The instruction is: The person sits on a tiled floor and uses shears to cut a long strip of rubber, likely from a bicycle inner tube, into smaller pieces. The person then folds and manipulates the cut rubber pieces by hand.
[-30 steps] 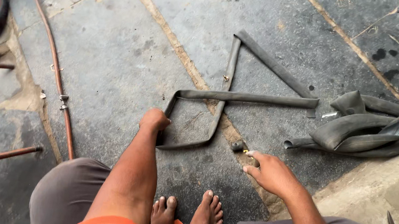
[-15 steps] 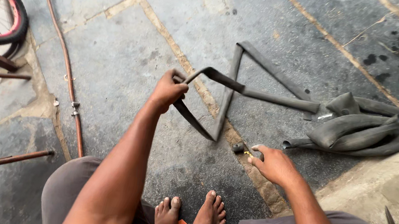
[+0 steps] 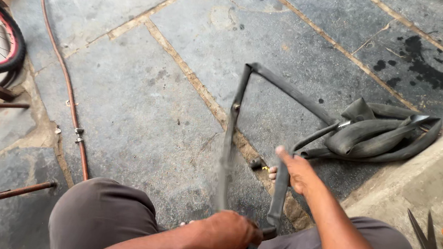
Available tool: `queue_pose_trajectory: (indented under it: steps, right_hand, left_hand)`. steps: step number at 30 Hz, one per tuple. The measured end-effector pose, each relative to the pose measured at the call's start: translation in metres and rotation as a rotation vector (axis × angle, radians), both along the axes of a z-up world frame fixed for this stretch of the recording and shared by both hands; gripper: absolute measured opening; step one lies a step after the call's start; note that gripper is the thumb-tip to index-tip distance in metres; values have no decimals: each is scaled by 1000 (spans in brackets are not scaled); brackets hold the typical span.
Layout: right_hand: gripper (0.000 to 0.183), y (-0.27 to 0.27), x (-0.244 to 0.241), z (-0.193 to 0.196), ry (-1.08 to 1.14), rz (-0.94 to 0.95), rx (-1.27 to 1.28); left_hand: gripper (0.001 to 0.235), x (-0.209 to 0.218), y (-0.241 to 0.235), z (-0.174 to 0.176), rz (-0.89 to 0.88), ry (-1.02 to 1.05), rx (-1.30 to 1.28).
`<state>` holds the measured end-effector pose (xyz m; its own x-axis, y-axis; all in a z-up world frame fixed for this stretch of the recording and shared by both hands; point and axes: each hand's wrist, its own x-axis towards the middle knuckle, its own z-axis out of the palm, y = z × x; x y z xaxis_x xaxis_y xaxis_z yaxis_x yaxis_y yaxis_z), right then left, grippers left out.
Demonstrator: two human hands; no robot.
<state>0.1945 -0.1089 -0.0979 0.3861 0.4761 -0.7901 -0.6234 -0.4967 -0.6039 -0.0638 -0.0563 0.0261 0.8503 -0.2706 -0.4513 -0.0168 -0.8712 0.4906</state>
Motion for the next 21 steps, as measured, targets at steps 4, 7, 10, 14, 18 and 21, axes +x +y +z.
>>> queue_pose_trajectory:
  steps: [4,7,10,14,18,21]
  right_hand:
    - [30,-5,15,-51,-168,-19,-69]
    - [20,-11,39,-71,-329,-201,-111]
    - [16,-22,60,-66,-416,-394,-32]
    - [26,-24,60,-29,-345,-521,-39]
    - [30,-23,57,3,-324,-566,7]
    - [29,-23,59,9,-302,-568,-11]
  left_hand:
    - [37,-5,4,-48,56,-60,-165]
    - [31,0,8,-53,110,131,-86]
    - [41,-3,3,-63,-40,189,-89]
    - [58,-5,-15,-85,-209,108,-31]
    - [61,3,-13,-81,-174,263,-72]
    - [61,7,-12,-71,-141,293,-166]
